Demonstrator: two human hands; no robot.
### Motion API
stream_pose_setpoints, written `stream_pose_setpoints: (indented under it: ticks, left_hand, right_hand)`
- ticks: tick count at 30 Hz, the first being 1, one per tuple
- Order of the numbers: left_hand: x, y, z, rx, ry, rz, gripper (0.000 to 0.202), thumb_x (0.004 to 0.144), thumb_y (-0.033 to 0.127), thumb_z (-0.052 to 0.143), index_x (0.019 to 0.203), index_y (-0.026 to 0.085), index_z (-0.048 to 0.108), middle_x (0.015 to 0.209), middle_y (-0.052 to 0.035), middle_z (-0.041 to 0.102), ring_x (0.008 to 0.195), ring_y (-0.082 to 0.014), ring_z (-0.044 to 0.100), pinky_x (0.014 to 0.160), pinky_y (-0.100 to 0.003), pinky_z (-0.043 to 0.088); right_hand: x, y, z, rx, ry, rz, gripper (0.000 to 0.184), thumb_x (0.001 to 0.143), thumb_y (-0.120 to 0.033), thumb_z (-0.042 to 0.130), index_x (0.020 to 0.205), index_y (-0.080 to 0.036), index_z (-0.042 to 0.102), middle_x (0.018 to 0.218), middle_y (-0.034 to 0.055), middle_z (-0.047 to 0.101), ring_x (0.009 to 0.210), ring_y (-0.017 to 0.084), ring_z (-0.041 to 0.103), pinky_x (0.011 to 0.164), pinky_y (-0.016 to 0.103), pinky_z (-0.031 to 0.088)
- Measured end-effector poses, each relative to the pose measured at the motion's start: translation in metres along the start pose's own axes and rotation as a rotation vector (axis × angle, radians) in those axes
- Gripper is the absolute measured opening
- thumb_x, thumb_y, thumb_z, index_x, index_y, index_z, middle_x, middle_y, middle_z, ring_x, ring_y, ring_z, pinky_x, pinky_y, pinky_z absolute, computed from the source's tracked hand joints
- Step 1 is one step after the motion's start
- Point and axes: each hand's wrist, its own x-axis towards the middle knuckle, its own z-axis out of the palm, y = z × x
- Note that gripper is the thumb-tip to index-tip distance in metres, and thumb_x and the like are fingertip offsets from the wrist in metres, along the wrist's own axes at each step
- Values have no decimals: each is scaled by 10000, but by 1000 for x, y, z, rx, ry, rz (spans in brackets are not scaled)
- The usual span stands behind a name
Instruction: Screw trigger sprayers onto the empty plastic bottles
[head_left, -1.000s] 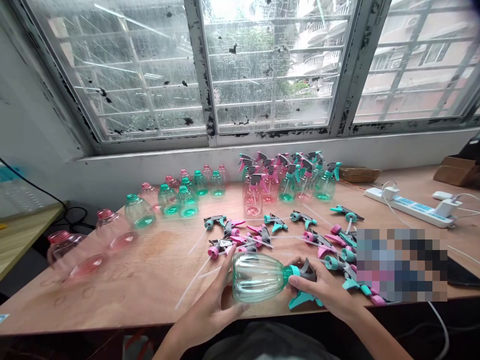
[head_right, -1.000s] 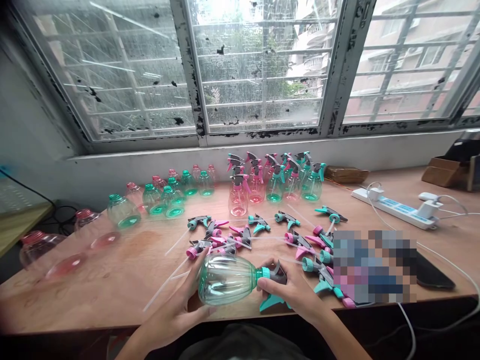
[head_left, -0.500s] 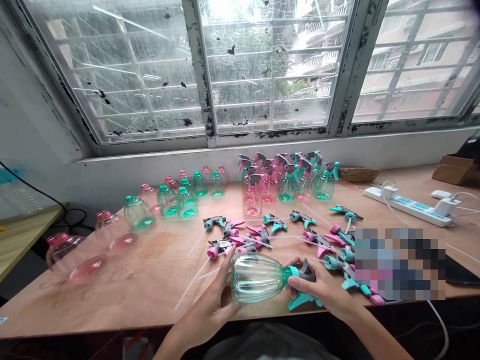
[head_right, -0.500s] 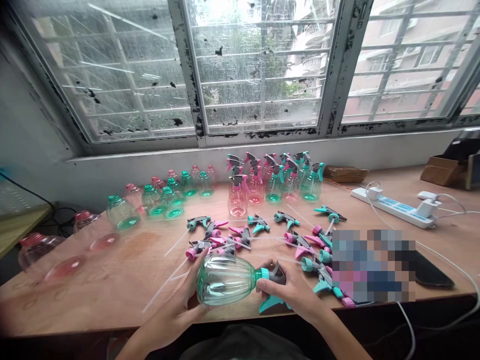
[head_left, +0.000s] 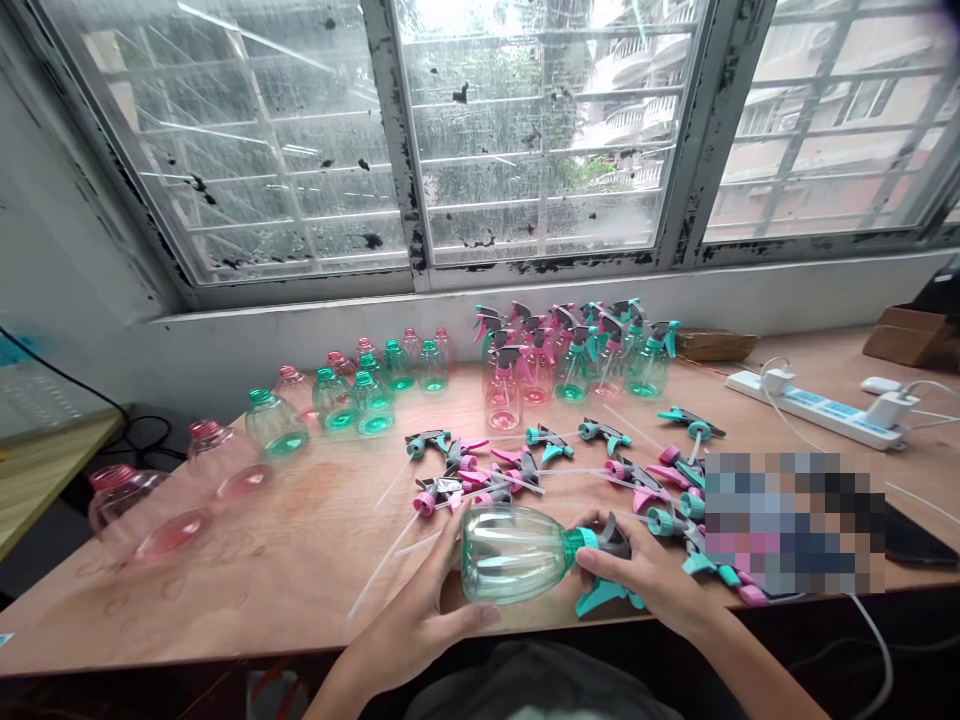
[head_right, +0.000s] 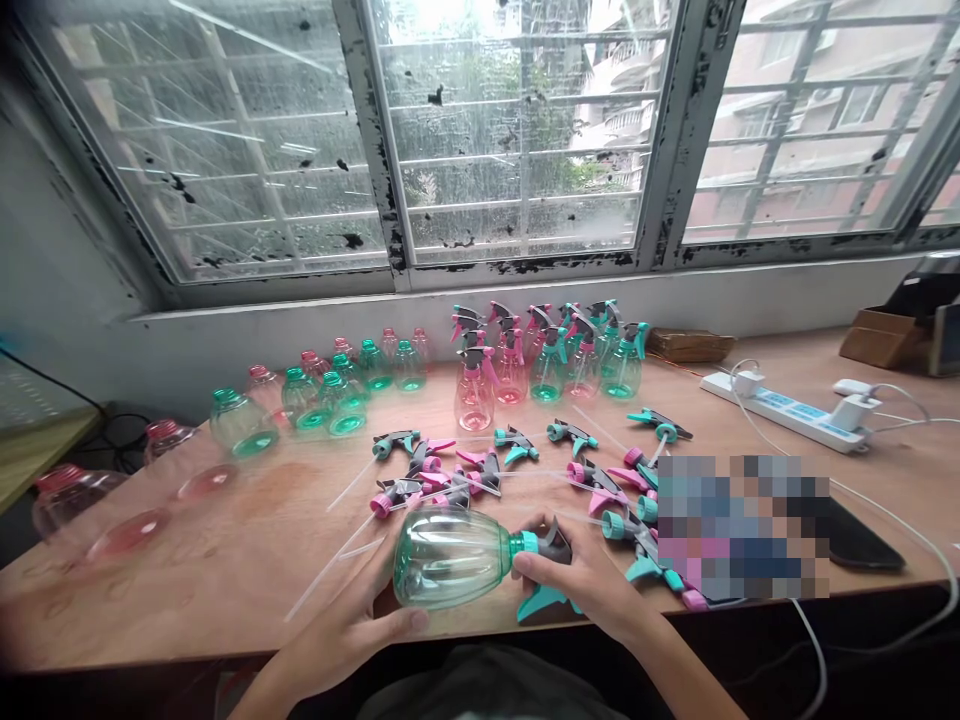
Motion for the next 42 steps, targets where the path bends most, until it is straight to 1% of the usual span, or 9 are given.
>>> stream_pose_setpoints:
  ticks: [4,8,13,18,23,27,34,37,42]
  left_hand:
    - [2,-1,2,-14,20,68,1002,916,296,691,1675,254,38,1759,-47,101,1622,-281,81,1298,-427,209]
    - [2,-1,4,-105,8,92,1004,921,177,620,1668,283,-43,1747,-45,196,1620,-280,53,1286,-441,249]
    - [1,-1,4,-94,2,79,1104,898,285,721,1663,295,-76,1766,-46,59,1620,-298,2,1305,-473,153]
    - [1,-3,2,-34,3,61,982,957,377,660,1672,272,-5,1765,-37,17,1620,-291,-28,1308,-471,117]
    - [0,-3,3,-47,10,95,1038,949,292,673,1660,294,-84,1766,-41,21,1623,-280,29,1307,-450,148]
    - [0,-3,5,-71,7,122,1028,960,228,631,1648,324,-126,1765,-28,82,1622,-269,29,1300,-448,193]
    - [0,-2,2,58,14,25,990,935,388,688,1672,271,37,1759,-60,18,1617,-335,30,1295,-529,144]
    - [0,1,2,55,17,9,947,960,363,652,1671,278,32,1760,-37,24,1621,-308,27,1300,-510,127]
    - [1,2,3,20,25,80,984,968,288,636,1664,301,-60,1767,-17,47,1625,-261,68,1308,-437,151]
  right_hand:
    - [0,1,0,13,-4,-8,372,845,-461,831,1018,-190,643,678,-3,755,654,209,708,630,311,562]
    - [1,3,-1,22,-3,-6,373,848,-448,836,1031,-188,640,694,1,773,661,203,718,634,303,571]
    - [1,3,-1,58,-2,-4,349,844,-417,852,1019,-192,650,714,-6,778,673,187,719,652,288,577]
    - [0,2,-1,48,-5,-3,350,834,-407,863,1018,-191,658,702,-12,771,667,184,715,650,285,575]
    - [0,-3,1,69,16,14,371,823,-439,858,1012,-194,654,706,-2,778,674,203,731,661,314,594]
    - [-1,-8,4,50,43,20,392,792,-470,864,983,-195,662,686,2,778,658,223,738,656,341,604]
    - [-2,-7,3,23,33,24,375,800,-467,861,980,-198,670,708,8,782,674,226,740,679,348,598]
    - [-1,-4,2,38,13,8,355,827,-447,852,996,-196,666,720,4,779,679,210,730,672,324,591]
    - [1,1,-1,58,-7,-5,332,861,-421,836,1025,-196,655,719,-2,775,687,200,722,660,304,587]
